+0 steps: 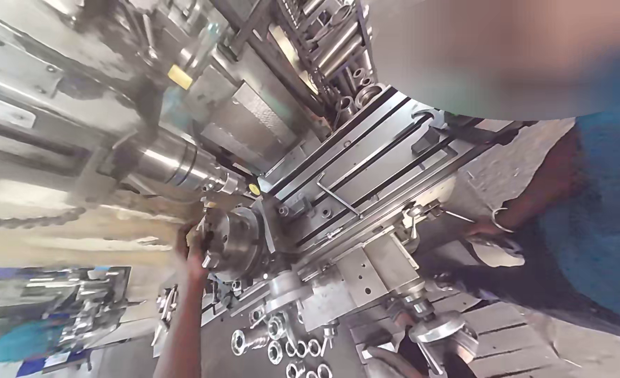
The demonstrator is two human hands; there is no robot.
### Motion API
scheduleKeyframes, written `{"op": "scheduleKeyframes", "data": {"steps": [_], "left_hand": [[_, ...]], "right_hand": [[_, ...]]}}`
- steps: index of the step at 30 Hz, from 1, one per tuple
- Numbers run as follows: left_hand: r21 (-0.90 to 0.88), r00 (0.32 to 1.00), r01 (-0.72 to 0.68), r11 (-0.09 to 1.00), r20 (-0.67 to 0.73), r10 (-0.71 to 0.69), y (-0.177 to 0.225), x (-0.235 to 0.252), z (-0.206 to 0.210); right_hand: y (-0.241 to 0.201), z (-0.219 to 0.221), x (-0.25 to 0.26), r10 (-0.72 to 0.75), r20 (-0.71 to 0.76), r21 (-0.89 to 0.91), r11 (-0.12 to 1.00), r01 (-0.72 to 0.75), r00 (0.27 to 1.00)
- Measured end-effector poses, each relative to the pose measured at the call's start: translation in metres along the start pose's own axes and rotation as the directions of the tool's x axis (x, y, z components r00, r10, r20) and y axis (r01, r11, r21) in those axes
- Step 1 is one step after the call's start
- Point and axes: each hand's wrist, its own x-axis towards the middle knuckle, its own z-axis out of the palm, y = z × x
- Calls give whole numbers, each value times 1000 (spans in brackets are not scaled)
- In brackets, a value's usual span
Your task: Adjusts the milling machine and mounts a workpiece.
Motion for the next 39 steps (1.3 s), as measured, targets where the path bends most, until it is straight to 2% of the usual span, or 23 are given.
{"op": "scheduleKeyframes", "data": {"steps": [2, 5, 7, 10, 12, 14, 17, 19, 21, 25, 28, 31, 33, 35, 37, 39], "left_hand": [[8, 1000, -10, 1000, -1, 10, -2, 1, -1], [-1, 1000, -3, 1000, -5, 3, -5, 1, 0], [-2, 1000, 0, 1000, -3, 0, -7, 2, -1], [-24, 999, -33, 999, -8, 33, -9, 2, -1], [-71, 999, -54, 996, -11, 54, -11, 0, 0], [-124, 998, -67, 990, -9, 67, -11, 3, 2], [-75, 995, -95, 993, -11, 95, -17, 1, -1], [-20, 993, -117, 993, -10, 117, -19, 1, -4], [-5, 994, -107, 994, -16, 107, -17, 2, -4], [-14, 998, -61, 998, -24, 60, -8, 0, -1], [-25, 997, -75, 997, -31, 74, -7, -1, 1], [-37, 997, -65, 997, -36, 64, -11, -1, 0], [-42, 997, -74, 996, -32, 73, -12, -1, -1], [-54, 997, -73, 996, -31, 72, -13, 0, 0], [-49, 998, -57, 997, -34, 55, -12, 0, 1], [-26, 997, -69, 997, -18, 69, -11, 0, -2]], "right_hand": [[-8, 5, 11, -10, -45, 25, 1000, 11, 999], [-36, 18, 39, -32, -315, 47, 998, 49, 948], [-43, 24, 76, -101, -478, 64, 987, 150, 872], [-74, 24, 146, -228, -657, 72, 930, 361, 718], [-100, 22, 190, -283, -715, 67, 882, 466, 639], [-123, 20, 236, -328, -732, 58, 843, 535, 597], [-147, 29, 299, -331, -765, -2, 859, 512, 553], [-156, 35, 346, -263, -769, 57, 879, 473, 582], [-156, 40, 385, -160, -734, 165, 901, 401, 661], [-151, 48, 418, -55, -641, 153, 968, 198, 766], [-148, 49, 427, -68, -629, 93, 982, 162, 774], [-151, 45, 433, -135, -664, 19, 980, 197, 736], [-156, 46, 434, -145, -644, -40, 987, 156, 751], [-157, 56, 432, -110, -546, -167, 986, 21, 831], [-150, 76, 436, -34, -379, -279, 957, -80, 925], [-145, 76, 439, 73, -235, -288, 947, -142, 969]]}}
